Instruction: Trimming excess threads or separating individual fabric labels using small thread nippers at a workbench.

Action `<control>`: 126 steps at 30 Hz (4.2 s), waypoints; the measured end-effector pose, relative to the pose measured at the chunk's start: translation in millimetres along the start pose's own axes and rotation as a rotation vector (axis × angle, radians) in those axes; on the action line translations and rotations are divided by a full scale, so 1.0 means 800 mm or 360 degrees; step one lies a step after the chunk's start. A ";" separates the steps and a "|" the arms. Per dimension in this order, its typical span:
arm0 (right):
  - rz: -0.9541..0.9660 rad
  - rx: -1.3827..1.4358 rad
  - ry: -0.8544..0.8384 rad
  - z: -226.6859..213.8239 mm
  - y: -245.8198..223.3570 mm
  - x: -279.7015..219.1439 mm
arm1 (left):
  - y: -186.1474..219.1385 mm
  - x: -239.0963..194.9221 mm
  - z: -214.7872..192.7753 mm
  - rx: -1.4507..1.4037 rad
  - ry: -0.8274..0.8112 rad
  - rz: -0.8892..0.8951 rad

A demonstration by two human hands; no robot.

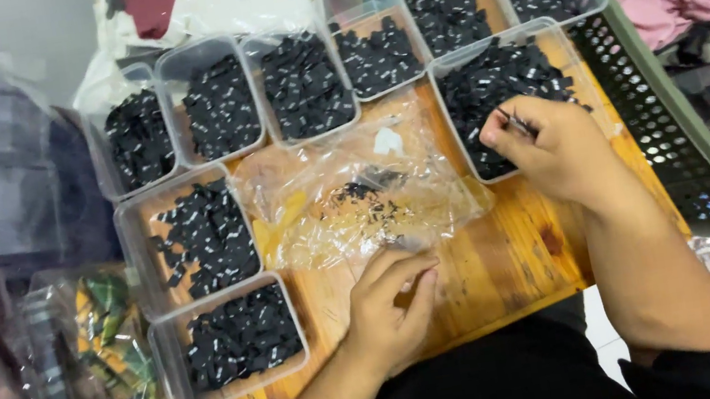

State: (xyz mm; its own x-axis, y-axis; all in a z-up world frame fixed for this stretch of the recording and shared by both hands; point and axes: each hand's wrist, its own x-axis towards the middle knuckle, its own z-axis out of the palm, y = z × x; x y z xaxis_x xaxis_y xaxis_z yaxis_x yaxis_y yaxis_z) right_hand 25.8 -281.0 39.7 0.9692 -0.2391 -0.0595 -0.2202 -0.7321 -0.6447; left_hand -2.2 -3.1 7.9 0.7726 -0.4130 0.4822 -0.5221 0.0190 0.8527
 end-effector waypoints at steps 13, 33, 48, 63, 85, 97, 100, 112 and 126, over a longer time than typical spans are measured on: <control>-0.1217 -0.0195 0.0250 0.121 -0.041 -0.045 | 0.013 0.022 -0.006 -0.0481 0.0580 -0.0620; -0.0666 0.1228 0.0012 0.123 -0.043 -0.067 | 0.008 0.037 -0.003 -0.0654 0.0794 -0.0628; -0.0353 0.0953 -0.0055 0.124 -0.047 -0.066 | 0.003 0.024 0.001 -0.0663 0.0797 -0.0487; -0.0538 0.1064 -0.0093 0.121 -0.045 -0.067 | -0.025 0.012 0.004 -0.0835 0.0799 -0.0696; -0.0536 0.0703 -0.0371 0.129 -0.041 -0.072 | -0.026 0.014 -0.001 -0.0922 0.0881 -0.0779; -0.0552 0.0667 -0.0348 0.125 -0.046 -0.070 | -0.013 0.014 -0.004 -0.0855 0.0853 -0.0638; -0.0555 0.0680 -0.0325 0.125 -0.045 -0.070 | -0.012 0.015 -0.006 -0.0812 0.0804 -0.0605; -0.0541 0.0690 -0.0328 0.125 -0.052 -0.070 | -0.010 0.013 -0.009 -0.0700 0.0771 -0.0628; -0.0397 0.0670 -0.0419 0.131 -0.054 -0.071 | -0.023 0.008 -0.007 -0.0733 0.0795 -0.0861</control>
State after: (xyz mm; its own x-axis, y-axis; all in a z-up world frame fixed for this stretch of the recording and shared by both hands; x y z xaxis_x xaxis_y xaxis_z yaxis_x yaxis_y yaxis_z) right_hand -7.9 -168.5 -9.0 0.9930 0.1160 -0.0201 0.0301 -0.4151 -0.9093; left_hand 14.5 -1.0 -3.2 0.9970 -0.0259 -0.0735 0.0780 0.3469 0.9347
